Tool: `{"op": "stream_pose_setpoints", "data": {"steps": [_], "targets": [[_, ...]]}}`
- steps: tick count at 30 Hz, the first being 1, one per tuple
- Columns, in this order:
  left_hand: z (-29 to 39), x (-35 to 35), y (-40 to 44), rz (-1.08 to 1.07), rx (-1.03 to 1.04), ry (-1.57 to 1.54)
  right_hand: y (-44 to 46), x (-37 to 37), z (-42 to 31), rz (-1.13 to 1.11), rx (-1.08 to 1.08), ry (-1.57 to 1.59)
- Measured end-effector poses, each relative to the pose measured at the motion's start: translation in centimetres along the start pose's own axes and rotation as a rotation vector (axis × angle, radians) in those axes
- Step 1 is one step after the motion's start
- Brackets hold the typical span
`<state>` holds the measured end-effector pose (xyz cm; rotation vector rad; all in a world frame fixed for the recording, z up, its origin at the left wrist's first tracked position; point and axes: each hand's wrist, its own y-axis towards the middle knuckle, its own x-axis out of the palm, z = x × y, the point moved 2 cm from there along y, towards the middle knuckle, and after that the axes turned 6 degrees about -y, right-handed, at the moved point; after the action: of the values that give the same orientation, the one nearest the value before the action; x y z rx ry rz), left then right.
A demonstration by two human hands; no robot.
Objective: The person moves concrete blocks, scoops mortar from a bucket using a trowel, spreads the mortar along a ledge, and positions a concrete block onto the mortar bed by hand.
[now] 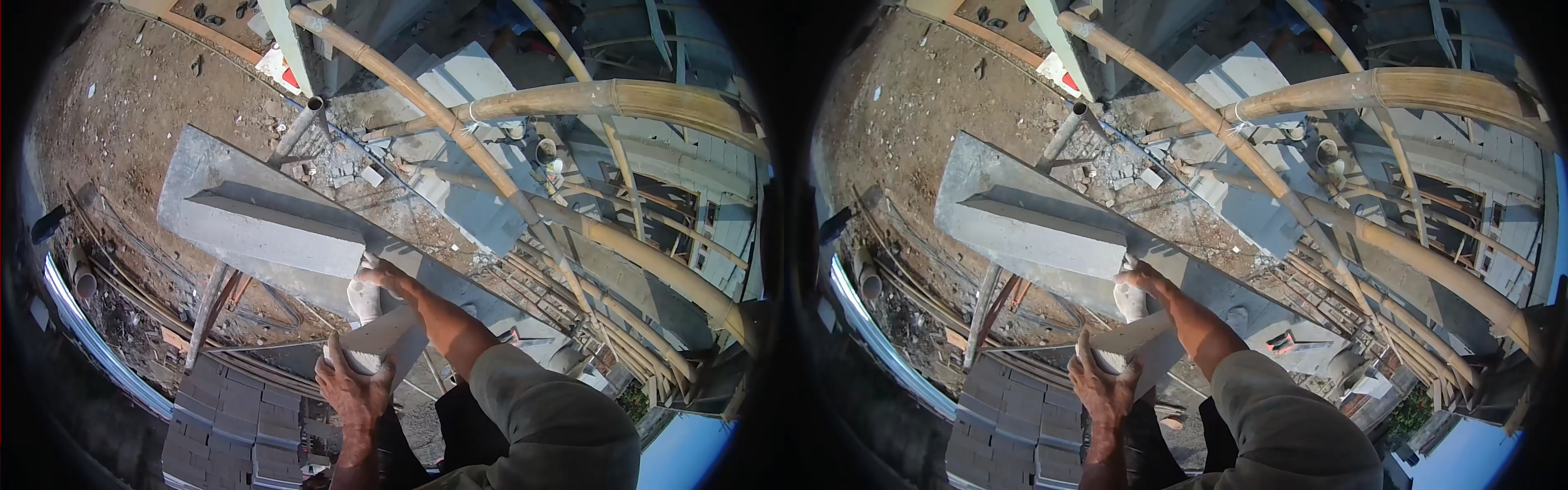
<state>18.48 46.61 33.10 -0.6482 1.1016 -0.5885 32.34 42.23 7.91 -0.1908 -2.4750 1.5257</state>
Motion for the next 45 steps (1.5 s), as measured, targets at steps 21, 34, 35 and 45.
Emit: {"op": "stream_pose_setpoints", "data": {"steps": [21, 34, 35, 45], "targets": [[-0.5, 0.3, 2.0, 0.048, -0.034, -0.248, -15.7, 0.7, 9.5, 0.199, -0.655, -0.646], [6.0, -7.3, -4.6, -0.240, 0.050, -0.478, -26.9, -6.3, 1.1, 0.402, -0.865, -0.773], [7.0, -8.2, -5.6, -0.077, 0.276, -0.710, -29.0, -7.3, -0.7, 0.387, -0.838, -0.765], [9.0, 2.6, -10.7, -0.656, 0.301, -1.491, -47.0, -9.9, -15.8, 0.164, -0.805, -0.437]]}}
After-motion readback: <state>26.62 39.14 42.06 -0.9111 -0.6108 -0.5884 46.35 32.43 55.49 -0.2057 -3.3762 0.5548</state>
